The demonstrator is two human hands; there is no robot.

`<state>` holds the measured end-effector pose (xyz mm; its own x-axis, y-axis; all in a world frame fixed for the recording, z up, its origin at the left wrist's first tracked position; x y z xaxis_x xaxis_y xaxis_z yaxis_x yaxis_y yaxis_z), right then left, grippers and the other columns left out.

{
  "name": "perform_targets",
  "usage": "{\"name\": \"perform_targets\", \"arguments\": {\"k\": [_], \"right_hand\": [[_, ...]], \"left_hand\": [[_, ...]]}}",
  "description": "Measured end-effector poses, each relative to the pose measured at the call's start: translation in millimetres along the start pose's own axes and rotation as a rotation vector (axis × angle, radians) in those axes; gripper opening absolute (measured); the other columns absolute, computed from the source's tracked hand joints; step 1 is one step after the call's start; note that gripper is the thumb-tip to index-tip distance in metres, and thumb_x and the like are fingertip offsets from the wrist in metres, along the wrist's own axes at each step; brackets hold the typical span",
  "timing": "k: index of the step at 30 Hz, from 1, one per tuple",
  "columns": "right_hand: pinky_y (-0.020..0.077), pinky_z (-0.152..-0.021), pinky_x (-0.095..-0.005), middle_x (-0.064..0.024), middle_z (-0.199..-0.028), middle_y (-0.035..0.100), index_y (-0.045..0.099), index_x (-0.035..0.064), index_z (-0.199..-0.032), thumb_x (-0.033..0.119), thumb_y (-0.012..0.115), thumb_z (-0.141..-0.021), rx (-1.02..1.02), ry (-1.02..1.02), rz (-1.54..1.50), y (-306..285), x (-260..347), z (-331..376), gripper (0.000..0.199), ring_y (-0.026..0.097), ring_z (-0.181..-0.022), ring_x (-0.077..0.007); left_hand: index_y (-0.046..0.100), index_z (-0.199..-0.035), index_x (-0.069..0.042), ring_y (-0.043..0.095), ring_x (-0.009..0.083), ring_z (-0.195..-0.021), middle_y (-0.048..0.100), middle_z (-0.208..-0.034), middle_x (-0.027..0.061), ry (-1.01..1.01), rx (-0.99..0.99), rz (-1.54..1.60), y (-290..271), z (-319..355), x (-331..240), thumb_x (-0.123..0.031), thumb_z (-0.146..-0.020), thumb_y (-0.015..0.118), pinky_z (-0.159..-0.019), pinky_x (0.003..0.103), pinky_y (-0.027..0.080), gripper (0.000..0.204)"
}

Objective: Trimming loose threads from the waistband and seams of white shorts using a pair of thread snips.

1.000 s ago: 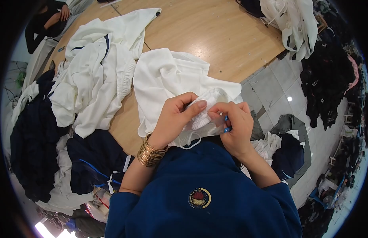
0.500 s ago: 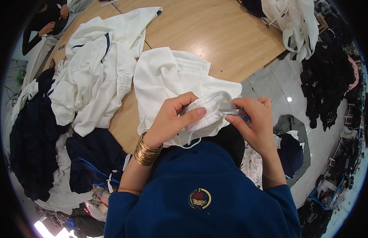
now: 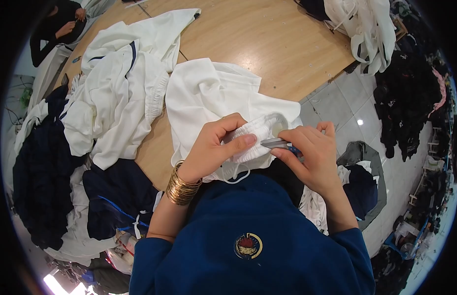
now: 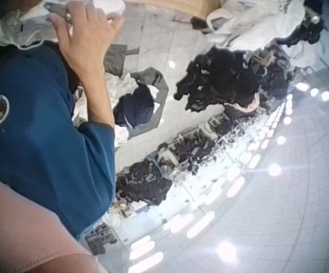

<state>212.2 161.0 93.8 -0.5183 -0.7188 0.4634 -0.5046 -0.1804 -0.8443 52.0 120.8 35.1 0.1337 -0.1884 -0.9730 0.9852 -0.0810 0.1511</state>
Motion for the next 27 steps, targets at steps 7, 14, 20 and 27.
{"name": "perform_targets", "arguments": {"k": [7, 14, 20, 27], "right_hand": [[0.0291, -0.067, -0.0331, 0.0013, -0.067, 0.057, 0.059, 0.0129, -0.079, 0.033, 0.068, -0.077, -0.01, 0.018, -0.033, 0.2, -1.6, 0.6, 0.022, 0.052, -0.061, -0.0156], [0.0282, -0.067, -0.0334, 0.0015, -0.065, 0.053, 0.058, 0.0133, -0.079, 0.032, 0.068, -0.076, -0.021, -0.007, 0.017, -3.1, 2.2, 0.7, 0.022, 0.05, -0.06, -0.0153], [0.0281, -0.066, -0.0332, 0.0016, -0.065, 0.052, 0.058, 0.0136, -0.08, 0.032, 0.068, -0.077, -0.01, -0.039, 0.058, -3.5, 5.7, 1.1, 0.021, 0.05, -0.06, -0.0151], [0.0285, -0.067, -0.0332, 0.0017, -0.065, 0.052, 0.059, 0.0137, -0.081, 0.032, 0.068, -0.076, -0.019, -0.023, 0.041, -1.5, 6.0, 1.9, 0.021, 0.05, -0.06, -0.0148]], "left_hand": [[0.061, -0.091, -0.001, 0.044, 0.0008, -0.062, 0.054, -0.073, -0.004, 0.029, -0.006, -0.011, -0.2, -1.7, -0.2, -0.02, -0.085, 0.065, -0.053, 0.017, 0.036, 0.02], [0.061, -0.088, -0.001, 0.044, 0.0007, -0.061, 0.053, -0.071, -0.0038, 0.012, -0.015, -0.032, -0.5, -0.6, -3.1, -0.02, -0.084, 0.065, -0.053, 0.017, 0.036, 0.02], [0.061, -0.086, 0.0, 0.045, 0.0014, -0.063, 0.053, -0.073, -0.0034, 0.05, -0.014, -0.106, 0.1, -0.2, -9.3, -0.019, -0.083, 0.066, -0.054, 0.018, 0.037, 0.019], [0.061, -0.085, 0.0, 0.045, 0.0016, -0.063, 0.053, -0.073, -0.0035, 0.03, -0.009, -0.071, -0.1, 1.2, -6.4, -0.018, -0.083, 0.066, -0.055, 0.018, 0.037, 0.018]]}}
Point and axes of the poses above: each hand's wrist, its own z-axis away from the middle knuckle, its own y-axis out of the palm, x = y × z, the point moved 6 cm from there along -z, towards the middle knuckle
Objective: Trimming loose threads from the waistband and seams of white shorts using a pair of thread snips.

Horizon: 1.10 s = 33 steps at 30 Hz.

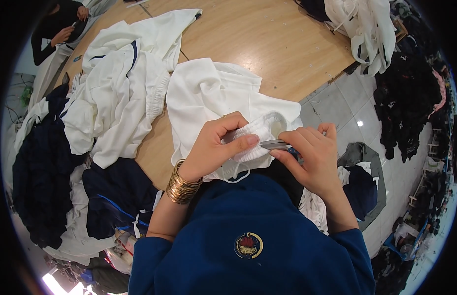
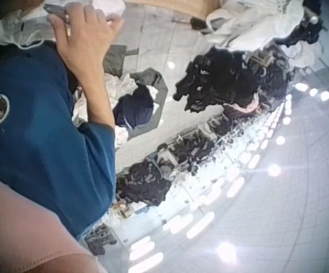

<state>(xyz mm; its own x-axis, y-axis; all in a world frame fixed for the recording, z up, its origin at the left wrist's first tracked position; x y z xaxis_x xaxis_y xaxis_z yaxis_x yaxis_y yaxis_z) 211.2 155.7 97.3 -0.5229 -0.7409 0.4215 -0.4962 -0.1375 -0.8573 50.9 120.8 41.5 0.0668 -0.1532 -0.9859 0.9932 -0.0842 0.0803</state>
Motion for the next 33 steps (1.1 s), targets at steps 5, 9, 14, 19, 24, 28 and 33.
{"name": "perform_targets", "arguments": {"k": [5, 9, 14, 19, 24, 28, 33], "right_hand": [[0.0286, -0.066, -0.0326, 0.002, -0.066, 0.054, 0.058, 0.0139, -0.079, 0.031, 0.068, -0.077, 0.012, -0.002, 0.007, 0.6, -0.4, 0.2, 0.02, 0.05, -0.059, -0.0148], [0.0292, -0.065, -0.0303, 0.002, -0.069, 0.057, 0.061, 0.0127, -0.083, 0.03, 0.07, -0.076, -0.022, 0.121, -0.133, -2.9, -11.0, 2.0, 0.02, 0.05, -0.058, -0.0134], [0.0295, -0.063, -0.027, 0.0026, -0.071, 0.058, 0.064, 0.0124, -0.09, 0.027, 0.074, -0.072, -0.151, 0.297, -0.318, -6.6, -16.7, 4.2, 0.025, 0.048, -0.056, -0.0115], [0.0285, -0.062, -0.026, 0.0039, -0.068, 0.055, 0.066, 0.0151, -0.091, 0.012, 0.072, -0.069, -0.098, 0.045, -0.364, 18.0, -0.3, 6.6, 0.022, 0.046, -0.055, -0.0113], [0.0289, -0.058, -0.0239, 0.0026, -0.067, 0.055, 0.064, 0.0107, -0.083, 0.003, 0.062, -0.079, -0.21, 0.325, -0.609, 13.2, -19.2, 8.8, 0.01, 0.046, -0.059, -0.008], [0.0292, -0.054, -0.0204, 0.0044, -0.068, 0.051, 0.062, 0.005, -0.087, 0.004, 0.061, -0.083, -0.383, 0.491, -0.939, 1.7, -63.4, 19.6, 0.004, 0.04, -0.061, -0.0054], [0.0345, -0.057, -0.0201, 0.0023, -0.078, 0.05, 0.063, 0.0033, -0.096, 0.009, 0.063, -0.083, -0.286, 0.574, -0.61, -3.8, -58.9, 7.7, 0.015, 0.041, -0.064, -0.0077]], "left_hand": [[0.061, -0.085, -0.001, 0.044, 0.0014, -0.063, 0.053, -0.073, -0.0037, 0.005, 0.01, 0.025, 1.6, -1.2, 1.2, -0.019, -0.083, 0.066, -0.055, 0.017, 0.036, 0.019], [0.061, -0.086, 0.0, 0.043, 0.0017, -0.063, 0.052, -0.072, -0.004, 0.005, 0.005, 0.013, -1.2, -1.0, 5.9, -0.021, -0.085, 0.064, -0.056, 0.018, 0.036, 0.022], [0.061, -0.085, 0.0, 0.04, 0.0021, -0.061, 0.05, -0.071, -0.0039, 0.04, -0.021, -0.004, -2.3, 3.2, 3.0, -0.022, -0.088, 0.06, -0.055, 0.019, 0.034, 0.022], [0.059, -0.082, -0.001, 0.036, 0.0018, -0.062, 0.045, -0.065, -0.0065, -0.041, -0.008, 0.032, 3.8, -1.5, 7.8, -0.019, -0.091, 0.056, -0.054, 0.019, 0.031, 0.021], [0.058, -0.079, -0.001, 0.034, 0.0017, -0.061, 0.042, -0.064, -0.0077, -0.028, -0.064, 0.03, -4.8, 0.3, 11.5, -0.019, -0.091, 0.055, -0.054, 0.019, 0.03, 0.021], [0.056, -0.078, -0.002, 0.034, 0.0017, -0.061, 0.041, -0.064, -0.0075, -0.01, -0.072, 0.029, -12.8, 4.0, 11.5, -0.019, -0.091, 0.055, -0.054, 0.019, 0.029, 0.021], [0.056, -0.078, -0.002, 0.034, 0.0021, -0.062, 0.041, -0.065, -0.0076, -0.008, -0.056, 0.041, -11.4, 4.4, 10.0, -0.019, -0.091, 0.055, -0.054, 0.019, 0.03, 0.021]]}}
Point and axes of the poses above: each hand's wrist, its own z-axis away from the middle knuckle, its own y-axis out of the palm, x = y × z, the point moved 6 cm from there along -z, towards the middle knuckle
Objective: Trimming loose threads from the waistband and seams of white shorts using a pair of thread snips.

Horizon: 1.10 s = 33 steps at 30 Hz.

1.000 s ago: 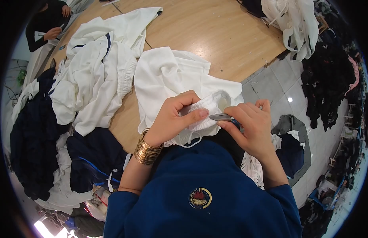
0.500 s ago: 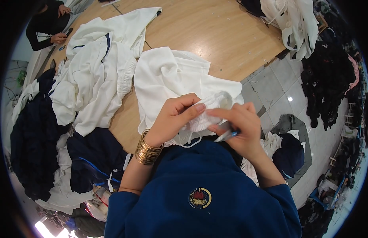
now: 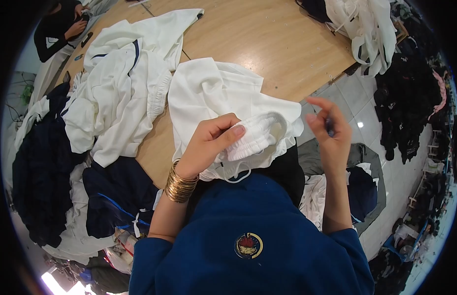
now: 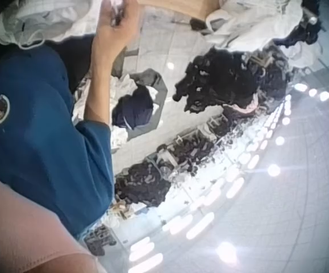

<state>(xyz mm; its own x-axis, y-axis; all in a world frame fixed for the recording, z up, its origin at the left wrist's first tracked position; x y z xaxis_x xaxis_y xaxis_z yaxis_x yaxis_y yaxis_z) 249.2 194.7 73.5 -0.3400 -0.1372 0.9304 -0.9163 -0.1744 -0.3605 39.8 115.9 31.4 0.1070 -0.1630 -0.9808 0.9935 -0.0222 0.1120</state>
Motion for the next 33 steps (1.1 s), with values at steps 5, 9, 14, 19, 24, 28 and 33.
{"name": "perform_targets", "arguments": {"k": [5, 9, 14, 19, 24, 28, 33], "right_hand": [[0.0403, -0.062, -0.024, 0.001, -0.083, 0.052, 0.064, 0.0096, -0.103, 0.019, 0.072, -0.072, 0.127, -0.126, 0.251, 36.6, -42.3, -2.3, 0.034, 0.05, -0.071, -0.0103], [0.0425, -0.064, -0.0254, 0.0009, -0.08, 0.055, 0.063, 0.0064, -0.103, 0.014, 0.069, -0.07, 0.133, -0.077, 0.537, 25.8, -100.1, -14.5, 0.035, 0.054, -0.071, -0.0126], [0.0362, -0.05, -0.0215, 0.0006, -0.068, 0.055, 0.059, -0.0009, -0.092, 0.008, 0.062, -0.06, 0.093, 0.579, -0.366, -10.3, -90.2, -20.2, 0.033, 0.051, -0.059, -0.0093], [0.0236, -0.039, -0.0173, -0.0005, -0.071, 0.055, 0.055, -0.0001, -0.089, 0.005, 0.059, -0.059, 0.116, 0.52, -0.437, -20.4, -58.6, -19.3, 0.031, 0.045, -0.052, -0.0039], [0.0236, -0.039, -0.0177, 0.0011, -0.065, 0.053, 0.057, -0.0001, -0.082, 0.004, 0.06, -0.06, 0.235, 0.473, -0.456, -15.2, -48.4, -18.0, 0.023, 0.042, -0.048, -0.0034], [0.0216, -0.044, -0.0193, 0.0054, -0.064, 0.051, 0.062, 0.0039, -0.083, 0.011, 0.064, -0.062, 0.277, 0.453, -0.427, -14.7, -45.3, -15.7, 0.022, 0.041, -0.054, -0.0016], [0.0257, -0.038, -0.0166, -0.0013, -0.067, 0.056, 0.058, -0.0018, -0.084, 0.004, 0.058, -0.061, 0.144, 0.517, -0.504, -10.5, -37.9, -11.1, 0.023, 0.045, -0.048, -0.0039]], "left_hand": [[0.059, -0.086, 0.0, 0.043, 0.0026, -0.068, 0.05, -0.072, -0.0061, 0.003, -0.018, 0.039, -4.6, 4.6, -0.2, -0.017, -0.089, 0.058, -0.06, 0.019, 0.037, 0.017], [0.057, -0.107, 0.004, 0.058, 0.0088, -0.085, 0.063, -0.094, 0.0046, 0.097, -0.156, 0.282, -37.4, 14.9, -4.3, -0.011, -0.082, 0.064, -0.078, 0.023, 0.047, 0.031], [0.059, -0.101, 0.002, 0.061, 0.0103, -0.077, 0.065, -0.091, 0.0061, 0.091, -0.402, 0.446, -103.7, 14.1, 5.3, -0.01, -0.086, 0.058, -0.073, 0.022, 0.048, 0.019], [0.06, -0.097, 0.001, 0.06, 0.0092, -0.077, 0.064, -0.089, 0.0053, 0.107, -0.422, 0.341, -109.6, 18.7, -0.2, -0.013, -0.088, 0.056, -0.071, 0.022, 0.047, 0.017], [0.06, -0.097, 0.001, 0.059, 0.0089, -0.078, 0.064, -0.089, 0.0049, 0.115, -0.412, 0.284, -115.4, 24.1, -1.6, -0.015, -0.089, 0.055, -0.072, 0.022, 0.046, 0.019], [0.059, -0.099, 0.002, 0.059, 0.0094, -0.079, 0.064, -0.091, 0.0053, 0.128, -0.408, 0.303, -117.2, 26.4, 1.2, -0.016, -0.089, 0.055, -0.073, 0.022, 0.045, 0.02], [0.058, -0.101, 0.002, 0.06, 0.0115, -0.081, 0.064, -0.093, 0.0063, 0.13, -0.462, 0.388, -110.7, 30.0, -0.7, -0.016, -0.09, 0.054, -0.075, 0.024, 0.046, 0.022]]}}
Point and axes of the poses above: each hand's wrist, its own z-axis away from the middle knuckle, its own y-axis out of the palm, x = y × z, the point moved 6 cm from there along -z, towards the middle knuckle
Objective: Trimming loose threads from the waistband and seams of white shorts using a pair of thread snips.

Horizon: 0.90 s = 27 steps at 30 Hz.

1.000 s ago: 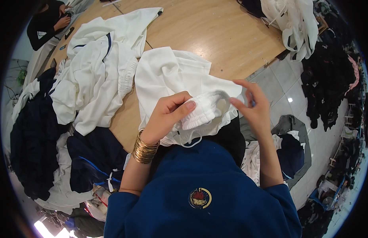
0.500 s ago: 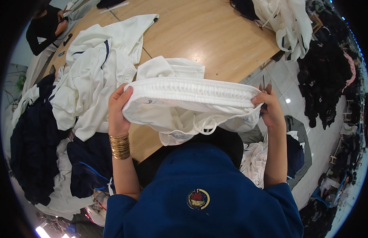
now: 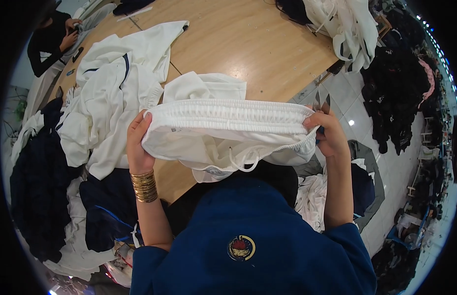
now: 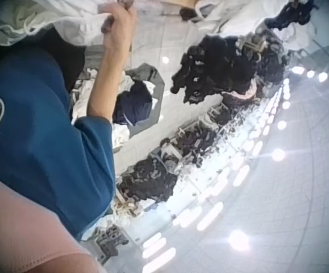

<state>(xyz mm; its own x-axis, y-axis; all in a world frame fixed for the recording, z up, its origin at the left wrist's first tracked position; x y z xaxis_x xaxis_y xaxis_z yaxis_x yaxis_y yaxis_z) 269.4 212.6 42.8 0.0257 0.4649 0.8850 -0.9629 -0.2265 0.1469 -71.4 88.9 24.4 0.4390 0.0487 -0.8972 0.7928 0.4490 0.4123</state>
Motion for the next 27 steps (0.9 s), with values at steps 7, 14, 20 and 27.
{"name": "perform_targets", "arguments": {"k": [7, 14, 20, 27], "right_hand": [[0.0284, -0.037, -0.0165, -0.0027, -0.068, 0.058, 0.059, -0.0037, -0.085, 0.006, 0.056, -0.062, 0.071, 0.008, -0.076, -4.4, -9.6, -3.3, 0.025, 0.046, -0.046, -0.0057], [0.0272, -0.036, -0.016, 0.0003, -0.065, 0.055, 0.059, -0.0002, -0.081, 0.007, 0.056, -0.066, 0.056, 0.047, -0.204, -6.8, -18.9, -0.8, 0.017, 0.044, -0.045, -0.0041], [0.026, -0.034, -0.0177, 0.0006, -0.056, 0.053, 0.057, 0.0025, -0.067, 0.008, 0.054, -0.07, 0.07, 0.133, -0.396, -16.7, -41.1, -6.2, 0.007, 0.036, -0.036, -0.0046], [0.0395, -0.04, -0.0195, -0.0028, -0.058, 0.056, 0.058, 0.0021, -0.069, 0.009, 0.054, -0.071, 0.096, 0.112, -0.5, -23.6, -25.8, 6.9, 0.008, 0.044, -0.039, -0.0081]], "left_hand": [[0.057, -0.106, 0.002, 0.061, 0.0135, -0.085, 0.064, -0.097, 0.0075, -0.039, 0.06, 0.113, 10.1, -0.2, -1.6, -0.017, -0.09, 0.053, -0.078, 0.026, 0.048, 0.026], [0.057, -0.11, 0.001, 0.061, 0.021, -0.095, 0.063, -0.105, 0.0113, -0.309, 0.118, 0.489, 13.0, -3.8, 18.7, -0.019, -0.091, 0.052, -0.083, 0.034, 0.049, 0.029], [0.056, -0.113, 0.001, 0.06, 0.0227, -0.099, 0.062, -0.11, 0.0121, -0.329, 0.154, 0.618, 14.8, -6.6, 26.7, -0.021, -0.092, 0.051, -0.088, 0.036, 0.048, 0.031], [0.056, -0.114, 0.002, 0.06, 0.0209, -0.099, 0.063, -0.109, 0.0104, -0.238, 0.31, 0.629, 54.9, 7.3, 9.4, -0.021, -0.093, 0.049, -0.087, 0.035, 0.048, 0.032]]}}
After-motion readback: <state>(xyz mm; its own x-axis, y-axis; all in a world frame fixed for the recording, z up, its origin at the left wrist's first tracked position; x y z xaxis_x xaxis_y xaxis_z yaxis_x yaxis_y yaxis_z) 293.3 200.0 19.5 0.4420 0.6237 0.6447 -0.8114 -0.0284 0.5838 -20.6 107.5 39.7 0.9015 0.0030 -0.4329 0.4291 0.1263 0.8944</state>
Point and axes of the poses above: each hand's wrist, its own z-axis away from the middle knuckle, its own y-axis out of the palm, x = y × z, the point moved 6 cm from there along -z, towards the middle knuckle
